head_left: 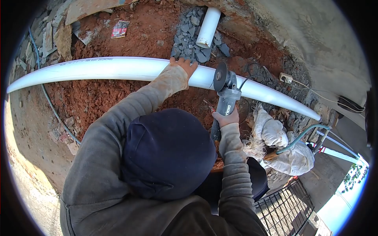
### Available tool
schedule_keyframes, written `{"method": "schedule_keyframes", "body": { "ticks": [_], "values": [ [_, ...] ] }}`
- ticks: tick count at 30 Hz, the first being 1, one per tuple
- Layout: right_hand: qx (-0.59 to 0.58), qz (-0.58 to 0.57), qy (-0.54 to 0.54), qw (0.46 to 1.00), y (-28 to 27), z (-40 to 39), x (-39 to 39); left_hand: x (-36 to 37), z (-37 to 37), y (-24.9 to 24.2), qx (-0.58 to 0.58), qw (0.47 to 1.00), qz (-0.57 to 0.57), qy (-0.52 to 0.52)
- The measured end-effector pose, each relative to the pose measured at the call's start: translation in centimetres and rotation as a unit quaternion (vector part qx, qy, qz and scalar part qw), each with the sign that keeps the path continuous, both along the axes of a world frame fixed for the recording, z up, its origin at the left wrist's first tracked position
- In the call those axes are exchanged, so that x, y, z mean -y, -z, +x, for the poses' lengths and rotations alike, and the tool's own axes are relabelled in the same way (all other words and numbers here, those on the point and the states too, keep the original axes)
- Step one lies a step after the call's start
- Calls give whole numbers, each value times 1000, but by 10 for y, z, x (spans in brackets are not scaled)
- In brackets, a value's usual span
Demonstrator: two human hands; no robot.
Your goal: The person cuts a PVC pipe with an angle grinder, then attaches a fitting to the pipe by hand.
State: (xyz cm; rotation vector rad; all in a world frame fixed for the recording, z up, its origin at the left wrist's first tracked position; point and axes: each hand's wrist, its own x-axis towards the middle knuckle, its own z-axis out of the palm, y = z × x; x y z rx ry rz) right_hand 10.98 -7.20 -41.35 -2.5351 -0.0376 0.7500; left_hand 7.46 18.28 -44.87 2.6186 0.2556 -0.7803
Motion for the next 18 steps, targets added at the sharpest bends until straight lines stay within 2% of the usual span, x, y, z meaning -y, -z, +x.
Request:
{"method": "schedule_keyframes", "body": {
  "ticks": [12, 18],
  "values": [
    [-7, -12, -15, 1000, 4, 1, 2, 0, 4, -2, -37, 999, -4, -3],
    [-12, -1, -12, 1000, 3, 0, 0, 1, 1, -1, -3, 1000, 7, -6]
  ]
}}
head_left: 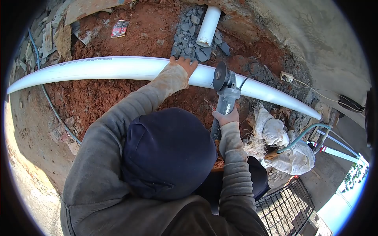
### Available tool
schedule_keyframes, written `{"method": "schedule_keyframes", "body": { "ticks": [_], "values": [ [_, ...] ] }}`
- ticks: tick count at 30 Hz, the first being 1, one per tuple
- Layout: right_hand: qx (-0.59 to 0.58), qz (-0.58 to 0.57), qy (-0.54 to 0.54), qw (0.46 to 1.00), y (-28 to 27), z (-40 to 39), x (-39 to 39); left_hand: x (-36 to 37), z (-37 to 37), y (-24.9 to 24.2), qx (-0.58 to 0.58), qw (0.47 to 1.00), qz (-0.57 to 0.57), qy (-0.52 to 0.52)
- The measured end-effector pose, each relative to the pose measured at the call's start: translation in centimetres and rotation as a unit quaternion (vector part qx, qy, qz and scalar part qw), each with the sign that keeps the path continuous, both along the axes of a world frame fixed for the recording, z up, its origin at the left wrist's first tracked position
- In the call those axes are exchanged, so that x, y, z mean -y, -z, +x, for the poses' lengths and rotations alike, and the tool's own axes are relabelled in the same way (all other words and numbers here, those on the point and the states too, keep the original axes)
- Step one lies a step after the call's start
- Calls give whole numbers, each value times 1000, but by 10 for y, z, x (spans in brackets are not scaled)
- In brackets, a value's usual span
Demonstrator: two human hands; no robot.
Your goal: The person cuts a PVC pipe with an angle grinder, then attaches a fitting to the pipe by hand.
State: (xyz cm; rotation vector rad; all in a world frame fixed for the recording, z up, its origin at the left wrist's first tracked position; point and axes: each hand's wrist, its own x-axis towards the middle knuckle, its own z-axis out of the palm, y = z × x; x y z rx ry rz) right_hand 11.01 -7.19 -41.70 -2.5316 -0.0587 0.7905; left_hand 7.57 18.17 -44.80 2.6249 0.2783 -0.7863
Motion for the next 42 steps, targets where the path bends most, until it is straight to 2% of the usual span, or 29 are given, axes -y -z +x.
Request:
{"method": "schedule_keyframes", "body": {
  "ticks": [14, 16, 37, 42],
  "values": [
    [-1, -12, -6, 1000, 5, 1, 1, 2, -3, 6, 11, 1000, 8, 3],
    [-6, 35, 13, 999, 19, 2, 10, 2, -4, 8, 10, 1000, 9, 5],
    [-7, -24, -6, 1000, 11, 5, 0, 14, -17, 30, 77, 996, 41, -2],
    [-13, -5, -1, 1000, 28, 9, 10, 18, -22, 33, 108, 992, 58, 1]
  ]
}}
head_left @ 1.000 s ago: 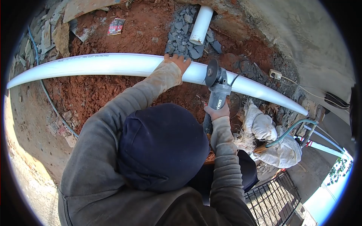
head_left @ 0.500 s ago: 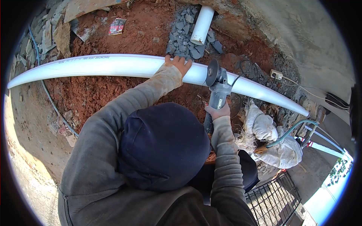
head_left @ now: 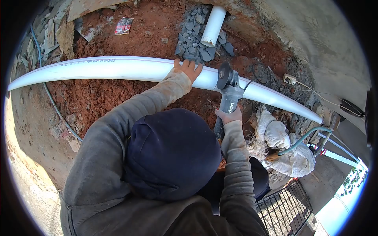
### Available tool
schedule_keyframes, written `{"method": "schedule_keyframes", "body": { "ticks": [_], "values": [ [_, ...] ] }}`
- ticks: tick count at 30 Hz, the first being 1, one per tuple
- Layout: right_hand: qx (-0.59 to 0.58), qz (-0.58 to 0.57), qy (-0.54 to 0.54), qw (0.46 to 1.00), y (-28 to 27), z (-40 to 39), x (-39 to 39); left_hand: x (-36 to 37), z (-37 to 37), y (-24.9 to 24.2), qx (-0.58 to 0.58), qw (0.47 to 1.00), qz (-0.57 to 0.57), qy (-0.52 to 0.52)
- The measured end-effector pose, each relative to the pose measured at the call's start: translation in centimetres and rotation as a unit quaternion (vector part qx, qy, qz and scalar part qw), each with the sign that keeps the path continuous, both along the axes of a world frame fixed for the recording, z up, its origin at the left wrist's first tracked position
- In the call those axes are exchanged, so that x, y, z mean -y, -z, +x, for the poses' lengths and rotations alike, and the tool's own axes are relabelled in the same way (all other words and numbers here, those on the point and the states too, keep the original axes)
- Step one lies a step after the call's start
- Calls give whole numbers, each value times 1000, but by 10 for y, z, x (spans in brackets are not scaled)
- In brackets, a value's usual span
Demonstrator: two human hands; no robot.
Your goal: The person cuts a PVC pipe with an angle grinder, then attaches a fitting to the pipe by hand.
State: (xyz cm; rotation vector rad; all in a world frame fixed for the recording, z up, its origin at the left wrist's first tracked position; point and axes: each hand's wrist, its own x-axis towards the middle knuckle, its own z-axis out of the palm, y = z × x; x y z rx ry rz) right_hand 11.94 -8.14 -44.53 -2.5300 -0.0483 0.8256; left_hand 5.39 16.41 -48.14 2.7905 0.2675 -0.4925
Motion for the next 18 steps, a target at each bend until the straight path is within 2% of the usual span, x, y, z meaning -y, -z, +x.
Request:
{"method": "schedule_keyframes", "body": {
  "ticks": [7, 13, 16, 18],
  "values": [
    [-6, -6, 8, 1000, -9, -2, -5, 3, -1, 3, 10, 1000, 6, -9],
    [8, -38, -13, 999, -15, -2, -7, -16, 22, -33, -116, 991, -66, 0],
    [2, -32, -10, 999, -10, 1, -2, -31, 37, -28, -165, 980, -113, -22],
    [2, -28, -13, 1000, -11, 0, -2, -40, 44, -17, -227, 955, -193, -6]
  ]
}}
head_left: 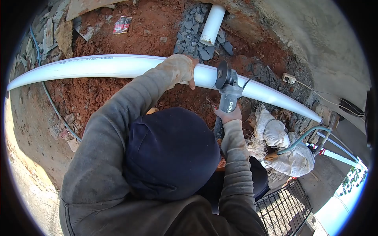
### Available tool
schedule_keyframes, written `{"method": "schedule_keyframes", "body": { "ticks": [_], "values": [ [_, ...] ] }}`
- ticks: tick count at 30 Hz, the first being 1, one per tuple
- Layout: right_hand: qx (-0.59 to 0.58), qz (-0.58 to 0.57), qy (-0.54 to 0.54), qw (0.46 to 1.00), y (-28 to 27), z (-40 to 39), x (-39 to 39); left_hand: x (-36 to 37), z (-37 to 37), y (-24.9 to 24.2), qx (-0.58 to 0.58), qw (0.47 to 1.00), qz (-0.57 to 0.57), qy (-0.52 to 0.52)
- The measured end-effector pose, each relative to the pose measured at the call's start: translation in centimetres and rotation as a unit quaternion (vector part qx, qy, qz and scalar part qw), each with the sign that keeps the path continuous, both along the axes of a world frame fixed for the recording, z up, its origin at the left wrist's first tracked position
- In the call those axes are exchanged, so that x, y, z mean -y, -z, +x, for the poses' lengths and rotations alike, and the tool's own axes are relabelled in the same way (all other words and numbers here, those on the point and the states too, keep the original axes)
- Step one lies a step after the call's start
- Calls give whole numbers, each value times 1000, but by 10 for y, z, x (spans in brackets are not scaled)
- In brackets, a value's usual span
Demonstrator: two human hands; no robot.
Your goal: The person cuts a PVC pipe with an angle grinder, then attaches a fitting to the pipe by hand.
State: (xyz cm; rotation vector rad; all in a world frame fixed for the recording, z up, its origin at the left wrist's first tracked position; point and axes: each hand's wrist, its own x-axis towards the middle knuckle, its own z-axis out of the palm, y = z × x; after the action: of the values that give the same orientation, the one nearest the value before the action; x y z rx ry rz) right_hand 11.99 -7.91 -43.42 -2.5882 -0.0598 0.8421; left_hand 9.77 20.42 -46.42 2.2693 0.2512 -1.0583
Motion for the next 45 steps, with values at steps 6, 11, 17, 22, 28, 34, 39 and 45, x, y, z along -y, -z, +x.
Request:
{"method": "schedule_keyframes", "body": {
  "ticks": [6, 11, 17, 22, 28, 34, 39, 45],
  "values": [
    [-1, -6, 1, 1000, -7, -2, -5, 4, -2, -14, -1, 999, 22, 37],
    [-4, 14, 13, 1000, 0, 1, -1, 11, -12, -19, 26, 998, 54, 27],
    [5, 7, 2, 1000, -3, -1, -2, 16, -16, -16, 58, 995, 82, 29],
    [4, 8, 9, 1000, -15, -4, -12, 17, -20, -14, 79, 993, 87, 31],
    [1, -11, 4, 1000, -5, -2, -5, 21, -27, -11, 119, 987, 110, 20],
    [10, 0, -1, 1000, -2, -2, -3, 28, -31, -2, 136, 981, 136, 17],
    [5, -5, 2, 1000, -11, -3, -10, 30, -33, 0, 145, 978, 148, 21],
    [-7, -13, 7, 1000, -11, -1, -10, 39, -41, 17, 203, 962, 182, 5]
  ]
}}
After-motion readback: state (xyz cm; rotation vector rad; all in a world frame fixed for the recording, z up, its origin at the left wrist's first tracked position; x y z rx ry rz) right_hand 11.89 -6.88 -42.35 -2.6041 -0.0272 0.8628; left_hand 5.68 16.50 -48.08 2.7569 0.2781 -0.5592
